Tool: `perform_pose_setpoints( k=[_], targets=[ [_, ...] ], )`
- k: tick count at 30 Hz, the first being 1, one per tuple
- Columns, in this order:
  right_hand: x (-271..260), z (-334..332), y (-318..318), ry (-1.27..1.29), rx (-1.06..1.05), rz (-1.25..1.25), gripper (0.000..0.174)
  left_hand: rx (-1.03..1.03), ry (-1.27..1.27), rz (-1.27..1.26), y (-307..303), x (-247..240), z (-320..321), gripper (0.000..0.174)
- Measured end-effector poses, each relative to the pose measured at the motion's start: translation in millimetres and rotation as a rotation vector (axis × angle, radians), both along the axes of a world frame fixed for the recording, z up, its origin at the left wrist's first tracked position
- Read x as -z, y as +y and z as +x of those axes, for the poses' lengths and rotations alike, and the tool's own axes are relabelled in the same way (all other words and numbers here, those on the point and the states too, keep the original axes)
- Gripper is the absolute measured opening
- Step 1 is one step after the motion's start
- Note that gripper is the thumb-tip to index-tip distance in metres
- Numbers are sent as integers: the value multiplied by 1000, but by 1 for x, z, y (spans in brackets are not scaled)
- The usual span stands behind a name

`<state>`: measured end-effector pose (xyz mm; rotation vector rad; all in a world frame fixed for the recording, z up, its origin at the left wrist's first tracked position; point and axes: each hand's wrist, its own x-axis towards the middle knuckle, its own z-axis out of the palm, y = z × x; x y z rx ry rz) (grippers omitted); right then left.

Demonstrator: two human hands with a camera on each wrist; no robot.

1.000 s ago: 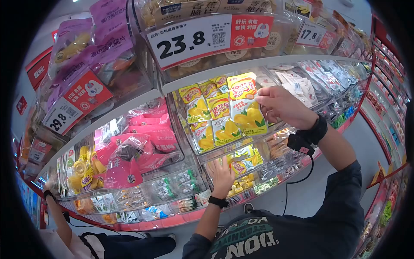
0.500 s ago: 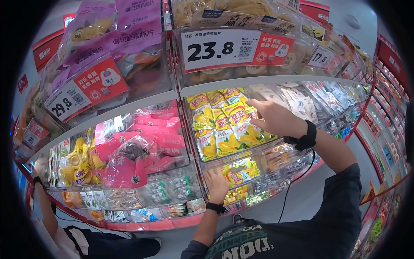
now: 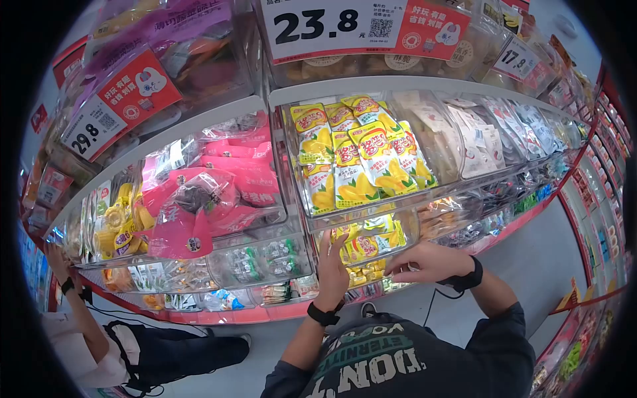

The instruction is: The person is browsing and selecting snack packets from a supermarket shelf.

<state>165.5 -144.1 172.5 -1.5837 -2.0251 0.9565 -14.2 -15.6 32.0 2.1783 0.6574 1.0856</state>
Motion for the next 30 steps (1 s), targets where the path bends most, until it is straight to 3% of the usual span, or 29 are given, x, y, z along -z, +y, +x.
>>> perform_pose_setpoints(
  k=[2, 5, 6, 10, 13, 14, 17, 19, 23, 24, 26, 30],
  targets=[
    [60, 4, 3, 1, 190, -13, 33, 87, -124, -190, -3, -14, -11, 63],
    [104, -20, 12, 408, 537, -47, 34, 481, -606, -1090, -12, -35, -13, 62],
    [109, -23, 15, 585, 532, -94, 33, 508, -565, -1118, -11, -31, -13, 63],
    [119, -23, 12, 831, 669, 112, 25, 624, -437, -1072, -18, -18, 1, 56],
    [116, 7, -9, 637, 706, -26, 22, 561, -475, -1072, -19, -21, 16, 46],
    [118, 16, -17, 705, 627, 8, 22, 519, -416, -1008, -15, -20, 22, 45],
    [68, 30, -48, 473, 474, -73, 23, 424, -193, -776, 1, -9, 41, 45],
    [48, 28, -61, 674, 542, -19, 24, 410, 41, -562, 11, -10, 52, 49],
    [20, 31, -71, 1143, 543, 344, 36, 318, -92, -928, 16, 15, 77, 46],
    [9, 34, -71, 1195, 542, 349, 33, 358, -201, -1151, 17, 12, 78, 46],
    [-21, 44, -65, 1300, 541, 358, 27, 420, -234, -1197, 20, 13, 77, 45],
    [-84, 29, -25, 1115, 647, 214, 29, 560, -184, -1233, 22, 12, 78, 43]
  ],
)
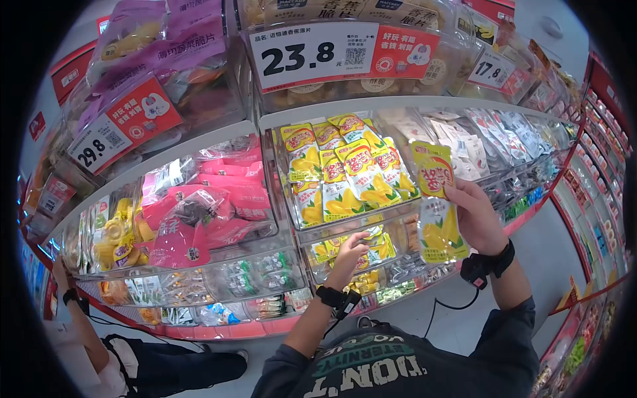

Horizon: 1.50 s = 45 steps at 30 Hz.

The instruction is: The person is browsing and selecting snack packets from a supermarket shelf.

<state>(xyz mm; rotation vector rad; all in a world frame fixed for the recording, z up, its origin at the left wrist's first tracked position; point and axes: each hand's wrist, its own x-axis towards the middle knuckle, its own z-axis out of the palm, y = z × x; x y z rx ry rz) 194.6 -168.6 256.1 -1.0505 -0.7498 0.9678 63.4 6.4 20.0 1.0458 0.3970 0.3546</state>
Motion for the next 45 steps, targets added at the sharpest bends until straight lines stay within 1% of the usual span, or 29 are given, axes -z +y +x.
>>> perform_pose_setpoints(
  k=[1, 2, 3, 4, 6, 7, 9, 11, 14, 17, 18, 20, 21, 22, 23, 25, 26, 27, 28, 29, 30, 32, 35, 36, 39, 40, 42, 43, 45],
  targets=[
    [-15, -7, 13, -13, -45, -26, 29, 52, 4, 13, 1, -2, -2, 43],
    [-26, -11, 28, -20, -88, -48, 29, 53, -67, -65, 2, 9, 5, 44],
    [-29, -8, 45, -62, -153, -51, 30, 50, -96, -95, 0, 6, 5, 44],
    [-36, -14, 62, -107, -142, -78, 28, 50, -122, -124, -1, 2, 4, 45],
    [-35, -10, 102, -255, -161, -114, 16, 29, -160, -172, -3, 3, 6, 48],
    [-32, -4, 122, -383, -285, -114, 19, 23, -161, -187, -4, 6, 6, 49],
    [-28, -14, 151, -495, -333, -201, 21, 4, -180, -218, -5, 10, 4, 50],
    [-30, -26, 163, -591, -404, -298, 27, -30, -192, -200, -3, 14, -2, 50],
    [-35, -32, 167, -1027, -323, -477, 37, -87, -180, -189, -5, 11, -15, 48],
    [-33, -18, 162, -1250, -283, -416, 43, -145, -168, -142, -4, 20, -26, 47],
    [-41, -22, 156, -1394, -272, -393, 36, -166, -185, -124, -7, 16, -33, 43],
    [-56, -29, 126, -1274, -295, -214, 31, -198, -98, -65, -10, 6, -49, 41],
    [-60, -30, 110, -1173, -409, -118, 27, -212, -51, -40, -10, 6, -56, 40],
    [-66, -37, 88, -1023, -477, -175, 25, -260, -65, 17, -8, 17, -60, 31],
    [-68, -39, 68, -949, -568, -245, 25, -289, -54, 53, -10, 16, -67, 27],
    [-45, -32, 45, -1039, -864, -96, 24, -342, -33, 129, -11, 2, -77, 19],
    [-30, -34, 38, -1085, -981, -119, 28, -356, -3, 170, -12, -2, -79, 16],
    [-11, -35, 35, -1102, -1087, -252, 33, -348, 30, 226, -13, -2, -82, 16],
    [18, -33, 32, -1089, -1047, -311, 36, -337, 62, 286, -14, -1, -85, 16],
    [53, -27, 30, -1216, -846, -341, 37, -324, 92, 347, -15, -1, -86, 16],
    [91, -21, 29, -1334, -636, -371, 38, -307, 122, 368, -17, -1, -88, 14],
    [160, -16, 29, -1638, -66, -258, 42, -259, 84, 382, -25, -3, -93, 14],
    [188, -30, 32, -653, -29, -304, 43, -182, 9, 457, -33, -2, -96, 14],
    [186, -32, 31, -468, -45, -389, 37, -150, -17, 490, -34, -1, -98, 15],
    [202, -27, 30, -309, -191, -380, 32, -23, -37, 466, -32, 10, -98, 20],
    [202, -32, 30, -312, -166, -353, 29, -9, -22, 411, -34, 9, -98, 21],
    [205, -38, 32, -364, -146, -256, 29, 16, 6, 304, -38, 3, -98, 25],
    [206, -39, 32, -393, -139, -206, 30, 12, 43, 294, -38, 5, -97, 31],
    [201, -40, 31, -569, -53, -327, 31, -5, 111, 284, -37, 9, -95, 45]
  ],
)
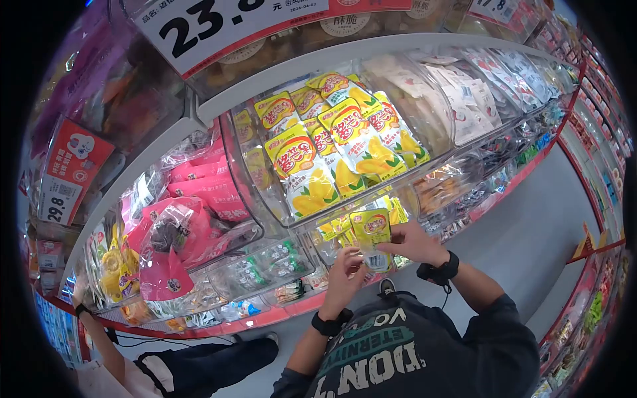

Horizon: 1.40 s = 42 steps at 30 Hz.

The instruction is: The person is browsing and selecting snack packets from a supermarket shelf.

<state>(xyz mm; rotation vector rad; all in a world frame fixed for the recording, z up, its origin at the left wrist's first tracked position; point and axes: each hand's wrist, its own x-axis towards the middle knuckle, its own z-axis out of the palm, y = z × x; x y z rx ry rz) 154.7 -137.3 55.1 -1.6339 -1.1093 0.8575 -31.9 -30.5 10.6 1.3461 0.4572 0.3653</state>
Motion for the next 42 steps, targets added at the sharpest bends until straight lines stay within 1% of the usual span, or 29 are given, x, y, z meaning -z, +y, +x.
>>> perform_pose_setpoints(
  k=[1, 3, 4, 5, 6, 7, 8, 9, 10, 12, 13, 16, 19, 21, 22, 25, 28, 29, 31, 32, 34, 36, 39, 40, 42],
  targets=[
    [-4, 0, 1, -99, 40, -40, 31, -44, 25, 271, 0, -1, 1, 52],
    [-15, -6, 7, -143, 74, -126, 33, -146, 75, 812, -4, -9, 7, 66],
    [-16, -12, 10, -167, 88, -173, 33, -137, 66, 807, -7, -16, 11, 69],
    [-7, -21, 11, -64, 71, 6, 32, -131, 60, 797, -13, -24, 14, 73],
    [-2, -26, 12, 58, 48, 42, 32, -129, 57, 786, -17, -29, 15, 76],
    [2, -29, 13, 183, 26, 77, 32, -143, 85, 548, -17, -32, 14, 63],
    [2, -30, 14, 309, 9, 112, 32, -123, 83, 383, -12, -28, 11, 61],
    [0, -22, 13, 85, -53, 82, 29, -96, 76, 219, -3, -20, 5, 59],
    [-5, -18, 14, 25, -25, 39, 26, -64, 68, 53, 1, -12, 4, 57],
    [-14, -15, 12, -88, 32, -51, 22, -91, 6, 146, -1, -1, 4, 52],
    [-6, -14, 14, -17, 19, 23, 21, -106, -22, 193, -2, 2, 3, 49],
    [10, -14, 13, 201, 22, 123, 28, -138, -95, 13, -3, 3, 5, 48],
    [9, -14, 17, 385, 142, 180, 23, -109, -102, 28, -6, 5, 3, 48],
    [12, -11, 7, 246, 114, 114, 18, -77, -69, 36, -6, 11, 2, 49],
    [12, -9, 4, 175, 100, 85, 19, -60, -54, 43, -5, 12, 2, 49],
    [-1, -8, -2, -62, 117, 121, 29, 82, 4, 38, -1, -1, 1, 51],
    [-18, -11, -7, -204, 73, 190, 30, 186, 4, -21, 5, -20, 1, 49],
    [-33, -13, -8, -238, 34, 266, 27, 227, 5, -33, 7, -24, 2, 48],
    [-41, -14, -8, -306, 30, 305, 26, 308, 10, -61, 11, -30, 3, 45],
    [-44, -16, -9, -335, 28, 322, 25, 317, -14, -36, 12, -32, 2, 43],
    [-53, -20, -7, -295, 18, 291, 25, 333, -63, 15, 12, -34, 2, 40],
    [-50, -21, -6, -242, 4, 221, 24, 256, 13, 42, 10, -25, 1, 37],
    [-41, -25, 0, 6, 59, 202, 22, 186, 94, 60, 11, -26, -2, 36],
    [-39, -27, -1, -40, 29, 175, 22, 169, 117, 63, 12, -31, -3, 37],
    [-33, -35, -3, -133, -29, 124, 22, 198, 120, 4, 11, -40, -5, 34]
  ],
)
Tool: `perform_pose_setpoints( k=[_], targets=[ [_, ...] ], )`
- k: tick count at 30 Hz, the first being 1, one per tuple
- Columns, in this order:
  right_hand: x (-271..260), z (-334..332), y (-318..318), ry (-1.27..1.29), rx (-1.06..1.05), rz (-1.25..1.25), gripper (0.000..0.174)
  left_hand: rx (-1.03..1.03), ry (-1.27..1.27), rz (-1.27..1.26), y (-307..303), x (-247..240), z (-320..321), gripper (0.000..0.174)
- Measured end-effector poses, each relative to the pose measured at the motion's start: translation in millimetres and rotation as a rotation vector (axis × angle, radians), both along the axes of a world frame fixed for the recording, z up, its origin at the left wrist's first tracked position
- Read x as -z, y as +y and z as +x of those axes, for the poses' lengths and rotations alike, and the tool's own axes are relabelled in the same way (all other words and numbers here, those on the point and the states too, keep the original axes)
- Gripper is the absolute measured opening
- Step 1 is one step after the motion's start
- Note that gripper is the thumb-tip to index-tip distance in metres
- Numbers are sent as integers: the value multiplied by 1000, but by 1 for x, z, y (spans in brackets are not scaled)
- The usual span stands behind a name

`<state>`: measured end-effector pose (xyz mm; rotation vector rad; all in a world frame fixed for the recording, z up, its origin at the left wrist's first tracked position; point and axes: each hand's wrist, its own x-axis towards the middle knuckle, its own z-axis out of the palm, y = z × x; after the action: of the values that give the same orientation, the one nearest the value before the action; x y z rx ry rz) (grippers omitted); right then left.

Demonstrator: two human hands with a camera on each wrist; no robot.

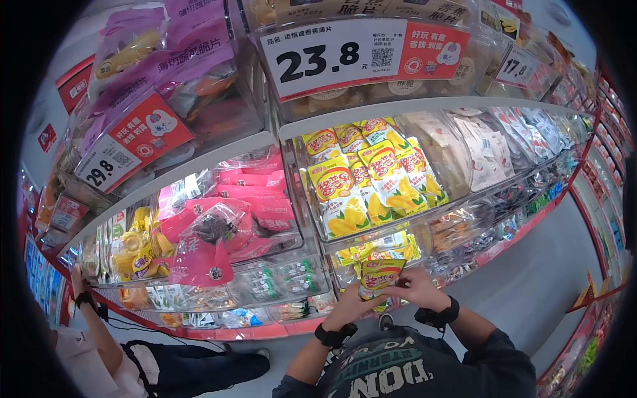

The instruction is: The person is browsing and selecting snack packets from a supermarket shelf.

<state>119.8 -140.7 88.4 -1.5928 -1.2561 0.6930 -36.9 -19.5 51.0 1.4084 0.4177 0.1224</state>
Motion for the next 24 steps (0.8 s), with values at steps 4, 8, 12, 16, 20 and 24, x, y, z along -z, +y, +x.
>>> perform_pose_setpoints(
  k=[4, 8, 12, 16, 20, 24],
  targets=[
    [-32, 2, -6, -187, -80, 47, 25, 53, -180, 0, -2, 13, 0, 31],
    [-114, 9, -15, 188, -134, 140, 20, -104, -326, 156, 4, 29, 9, 26],
    [-185, 16, 25, 554, -170, -113, 22, -289, -275, 722, 11, 30, 25, 17],
    [-212, 43, 94, 444, -107, -132, 22, -387, -200, 1177, 19, 48, 39, 26],
    [-198, 76, 170, 258, 25, -236, 21, -448, -122, 1315, 12, 45, 43, 33],
    [-186, 84, 225, 261, 58, -283, 20, -522, -60, 1299, 13, 48, 47, 32]
  ],
)
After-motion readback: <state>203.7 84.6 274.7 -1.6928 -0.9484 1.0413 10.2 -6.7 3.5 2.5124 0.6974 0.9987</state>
